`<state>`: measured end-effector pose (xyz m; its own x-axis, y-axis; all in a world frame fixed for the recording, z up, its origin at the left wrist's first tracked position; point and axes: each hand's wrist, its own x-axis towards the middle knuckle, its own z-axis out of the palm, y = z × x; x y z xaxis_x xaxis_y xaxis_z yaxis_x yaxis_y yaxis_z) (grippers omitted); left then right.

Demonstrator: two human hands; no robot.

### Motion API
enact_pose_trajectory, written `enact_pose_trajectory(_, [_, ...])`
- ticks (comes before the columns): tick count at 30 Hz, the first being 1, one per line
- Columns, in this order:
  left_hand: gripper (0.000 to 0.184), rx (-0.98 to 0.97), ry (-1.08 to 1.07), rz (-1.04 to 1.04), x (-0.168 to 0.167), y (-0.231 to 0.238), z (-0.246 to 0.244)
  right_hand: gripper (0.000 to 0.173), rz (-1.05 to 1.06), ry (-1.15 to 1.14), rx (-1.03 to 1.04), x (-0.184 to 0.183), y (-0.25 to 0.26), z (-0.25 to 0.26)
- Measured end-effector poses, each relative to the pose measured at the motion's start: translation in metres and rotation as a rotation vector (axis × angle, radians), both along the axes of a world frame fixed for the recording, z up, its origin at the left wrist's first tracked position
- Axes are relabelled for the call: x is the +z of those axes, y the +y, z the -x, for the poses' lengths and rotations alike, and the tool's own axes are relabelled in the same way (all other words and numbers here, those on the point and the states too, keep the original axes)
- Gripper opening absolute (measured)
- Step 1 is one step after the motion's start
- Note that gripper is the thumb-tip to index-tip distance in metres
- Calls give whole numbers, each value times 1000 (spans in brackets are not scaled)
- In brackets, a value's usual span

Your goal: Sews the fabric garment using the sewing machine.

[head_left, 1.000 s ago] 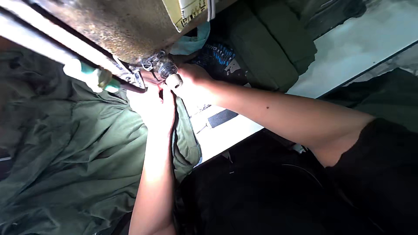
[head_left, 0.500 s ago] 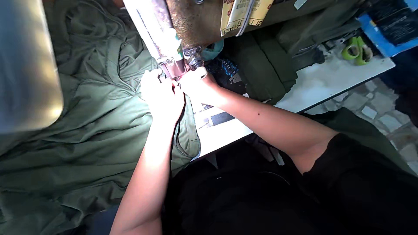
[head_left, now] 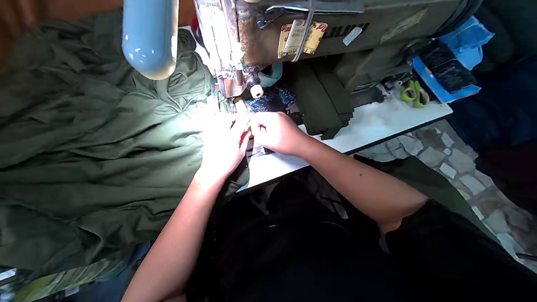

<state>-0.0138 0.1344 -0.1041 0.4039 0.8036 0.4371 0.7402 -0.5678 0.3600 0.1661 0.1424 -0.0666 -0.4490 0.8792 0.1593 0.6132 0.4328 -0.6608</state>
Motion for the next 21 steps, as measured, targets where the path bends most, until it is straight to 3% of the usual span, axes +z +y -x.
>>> enact_pose_trajectory(2, [20,-11,-6,-43,-2,-2,-3,17,13,22,30,3,-4,2])
enact_pose_trajectory(7, [24,7,-58,-10,-6,-13,-2,14,-7,47,27,0,5,-1])
enact_pose_trajectory(14, [23,-9,-136,-6,-3,-12,5,37,-81,-222,30,-29,56,1])
enact_pose_trajectory(21, [36,31,-21,19,19,9,22,37,-222,-334,229,-46,71,-5])
